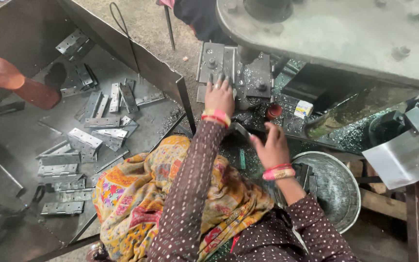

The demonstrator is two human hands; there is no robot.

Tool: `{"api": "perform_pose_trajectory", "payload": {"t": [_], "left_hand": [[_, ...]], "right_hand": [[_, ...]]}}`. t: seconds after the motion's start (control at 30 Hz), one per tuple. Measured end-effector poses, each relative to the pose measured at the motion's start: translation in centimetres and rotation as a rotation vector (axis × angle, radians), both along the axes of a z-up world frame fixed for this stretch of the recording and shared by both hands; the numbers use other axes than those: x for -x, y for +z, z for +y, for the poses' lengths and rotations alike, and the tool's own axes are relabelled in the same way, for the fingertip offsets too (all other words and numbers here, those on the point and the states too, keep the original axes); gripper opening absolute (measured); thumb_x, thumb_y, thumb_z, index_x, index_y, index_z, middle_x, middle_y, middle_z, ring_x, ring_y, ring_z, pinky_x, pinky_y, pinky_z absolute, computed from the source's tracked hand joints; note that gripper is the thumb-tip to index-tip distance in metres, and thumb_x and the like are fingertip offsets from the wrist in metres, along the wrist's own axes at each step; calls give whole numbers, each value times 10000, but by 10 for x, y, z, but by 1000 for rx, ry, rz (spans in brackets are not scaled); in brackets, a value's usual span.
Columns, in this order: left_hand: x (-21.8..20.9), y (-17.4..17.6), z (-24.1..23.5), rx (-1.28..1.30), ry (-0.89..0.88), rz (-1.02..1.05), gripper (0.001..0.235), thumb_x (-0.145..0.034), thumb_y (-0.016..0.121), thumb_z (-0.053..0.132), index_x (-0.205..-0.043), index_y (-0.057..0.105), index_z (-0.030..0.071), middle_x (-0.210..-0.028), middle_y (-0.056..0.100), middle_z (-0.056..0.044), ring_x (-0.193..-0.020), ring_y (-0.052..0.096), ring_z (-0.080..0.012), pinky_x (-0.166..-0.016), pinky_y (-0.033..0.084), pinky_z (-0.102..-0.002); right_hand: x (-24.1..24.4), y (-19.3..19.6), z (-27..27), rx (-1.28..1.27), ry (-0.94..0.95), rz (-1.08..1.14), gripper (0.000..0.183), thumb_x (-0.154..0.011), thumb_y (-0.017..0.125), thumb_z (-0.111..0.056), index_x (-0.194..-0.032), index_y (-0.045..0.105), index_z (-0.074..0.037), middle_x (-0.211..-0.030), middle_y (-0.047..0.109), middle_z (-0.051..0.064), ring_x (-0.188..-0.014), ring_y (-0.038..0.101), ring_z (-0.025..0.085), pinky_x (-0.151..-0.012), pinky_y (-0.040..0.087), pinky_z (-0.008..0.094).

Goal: The person places metal hinge components onto a press machine by hand, operates a lever to stamp or press the parts, and then removes the finished pieces, placing them into a collection bin.

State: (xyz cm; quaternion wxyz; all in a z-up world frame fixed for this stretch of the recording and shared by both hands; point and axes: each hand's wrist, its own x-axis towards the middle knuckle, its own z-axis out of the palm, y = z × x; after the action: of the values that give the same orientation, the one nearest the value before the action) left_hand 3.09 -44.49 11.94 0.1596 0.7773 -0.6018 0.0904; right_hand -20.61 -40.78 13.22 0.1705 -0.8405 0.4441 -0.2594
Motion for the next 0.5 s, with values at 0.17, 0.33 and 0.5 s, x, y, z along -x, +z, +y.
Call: {"api": "perform_pose_trajectory", "payload": {"t": [0.17, 0.33, 0.5], "left_hand": [[47, 4, 70, 46, 19, -65, 301, -976, 528, 221, -1149, 702, 47, -1425, 592, -133, -1457, 444, -296, -1232, 280, -530], [41, 11, 91, 307, -28, -105, 264, -950, 554, 158, -1171, 649, 49, -1309, 606, -143, -1347, 504, -306, -1156, 354, -558], [29, 27, 90, 393, -224, -111, 116, -924, 607, 138, -1020, 597, 74, -1210, 627, -110, -1265, 590, -290, -1116, 433, -560]], "right_hand": [[-1, 20, 7, 25, 12, -217, 467, -958, 771, -196, -1317, 530, -19, -1344, 532, 170, -1093, 635, 288, -861, 588, 359], [-1, 17, 10, 30, -15, -280, 467, -961, 756, -186, -1326, 521, -15, -1362, 518, 178, -1107, 621, 289, -854, 590, 354], [-2, 19, 11, 23, -21, -299, 479, -950, 764, -199, -1326, 527, -20, -1349, 530, 163, -1104, 624, 288, -859, 587, 357]]}}
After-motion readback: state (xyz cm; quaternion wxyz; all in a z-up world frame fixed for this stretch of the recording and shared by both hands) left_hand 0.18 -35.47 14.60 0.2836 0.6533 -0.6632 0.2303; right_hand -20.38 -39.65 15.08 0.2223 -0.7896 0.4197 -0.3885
